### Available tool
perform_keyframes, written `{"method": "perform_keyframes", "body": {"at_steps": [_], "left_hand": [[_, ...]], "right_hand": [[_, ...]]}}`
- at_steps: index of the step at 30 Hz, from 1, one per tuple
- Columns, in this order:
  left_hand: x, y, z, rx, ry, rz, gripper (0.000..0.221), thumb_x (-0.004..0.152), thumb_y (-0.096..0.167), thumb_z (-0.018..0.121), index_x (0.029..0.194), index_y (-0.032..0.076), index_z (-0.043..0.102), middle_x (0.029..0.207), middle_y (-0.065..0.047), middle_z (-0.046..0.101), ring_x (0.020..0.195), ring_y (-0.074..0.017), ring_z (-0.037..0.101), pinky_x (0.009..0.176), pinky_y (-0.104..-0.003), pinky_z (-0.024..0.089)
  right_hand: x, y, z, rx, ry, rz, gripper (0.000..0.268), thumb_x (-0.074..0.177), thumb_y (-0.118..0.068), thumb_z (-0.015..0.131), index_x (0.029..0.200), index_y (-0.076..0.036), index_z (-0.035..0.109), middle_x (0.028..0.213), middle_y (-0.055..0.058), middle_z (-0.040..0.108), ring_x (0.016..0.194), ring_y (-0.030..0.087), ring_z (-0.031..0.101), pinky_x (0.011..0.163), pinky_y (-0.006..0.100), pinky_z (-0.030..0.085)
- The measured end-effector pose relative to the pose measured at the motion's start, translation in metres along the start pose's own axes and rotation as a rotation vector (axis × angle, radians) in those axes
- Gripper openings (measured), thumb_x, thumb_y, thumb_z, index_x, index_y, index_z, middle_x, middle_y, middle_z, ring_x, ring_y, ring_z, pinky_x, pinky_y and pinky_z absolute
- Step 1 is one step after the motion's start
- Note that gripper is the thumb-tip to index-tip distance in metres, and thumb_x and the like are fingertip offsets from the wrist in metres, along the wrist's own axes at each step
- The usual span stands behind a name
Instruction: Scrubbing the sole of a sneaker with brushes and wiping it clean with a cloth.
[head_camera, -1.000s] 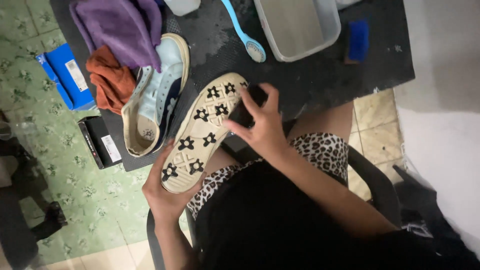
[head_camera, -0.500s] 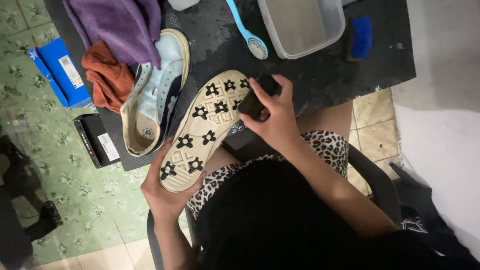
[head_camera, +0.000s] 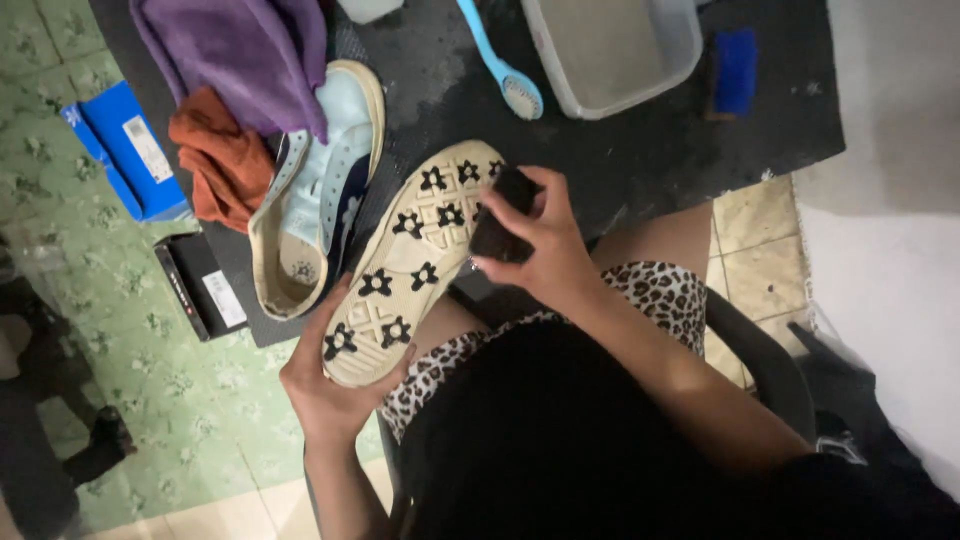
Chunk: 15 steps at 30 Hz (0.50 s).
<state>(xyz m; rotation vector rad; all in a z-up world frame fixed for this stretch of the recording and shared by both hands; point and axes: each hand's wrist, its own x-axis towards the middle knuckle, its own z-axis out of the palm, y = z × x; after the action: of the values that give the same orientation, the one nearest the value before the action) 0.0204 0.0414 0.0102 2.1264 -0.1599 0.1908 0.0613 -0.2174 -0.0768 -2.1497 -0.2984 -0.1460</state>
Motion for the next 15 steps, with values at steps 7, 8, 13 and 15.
{"method": "perform_keyframes", "body": {"at_steps": [7,8,13,15], "left_hand": [[0.004,0.008,-0.004,0.113,-0.065,-0.058,0.076,0.073,0.022,0.09,0.138,-0.001,0.059,0.14,-0.017,0.065,0.129,-0.0239,0.064,0.116,-0.037,0.05],[0.004,0.006,-0.005,0.118,-0.054,-0.064,0.076,0.073,0.022,0.09,0.138,-0.001,0.059,0.14,-0.017,0.065,0.129,-0.0239,0.064,0.116,-0.037,0.05],[0.002,0.009,-0.005,0.125,-0.083,-0.032,0.077,0.072,0.02,0.092,0.138,0.0,0.058,0.141,-0.017,0.064,0.13,-0.023,0.064,0.118,-0.035,0.049],[0.004,0.012,-0.005,0.128,-0.078,-0.032,0.077,0.072,0.021,0.092,0.138,-0.001,0.058,0.141,-0.016,0.064,0.13,-0.023,0.063,0.117,-0.035,0.049]], "right_hand": [[0.017,0.008,-0.015,-0.013,-0.181,0.01,0.081,0.08,-0.018,0.093,0.15,-0.022,0.053,0.144,0.018,0.029,0.129,0.044,0.043,0.109,0.059,0.049],[0.018,0.005,-0.015,-0.008,-0.19,0.001,0.081,0.08,-0.018,0.093,0.15,-0.022,0.053,0.144,0.018,0.029,0.129,0.044,0.043,0.109,0.059,0.049],[0.047,-0.007,-0.044,0.032,-0.307,0.21,0.073,0.077,-0.013,0.089,0.141,-0.028,0.056,0.155,0.021,0.019,0.137,0.036,0.034,0.104,0.05,0.058],[0.047,-0.017,-0.049,0.053,-0.348,0.084,0.075,0.077,-0.011,0.089,0.141,-0.029,0.054,0.156,0.024,0.019,0.137,0.04,0.037,0.103,0.051,0.059]]}}
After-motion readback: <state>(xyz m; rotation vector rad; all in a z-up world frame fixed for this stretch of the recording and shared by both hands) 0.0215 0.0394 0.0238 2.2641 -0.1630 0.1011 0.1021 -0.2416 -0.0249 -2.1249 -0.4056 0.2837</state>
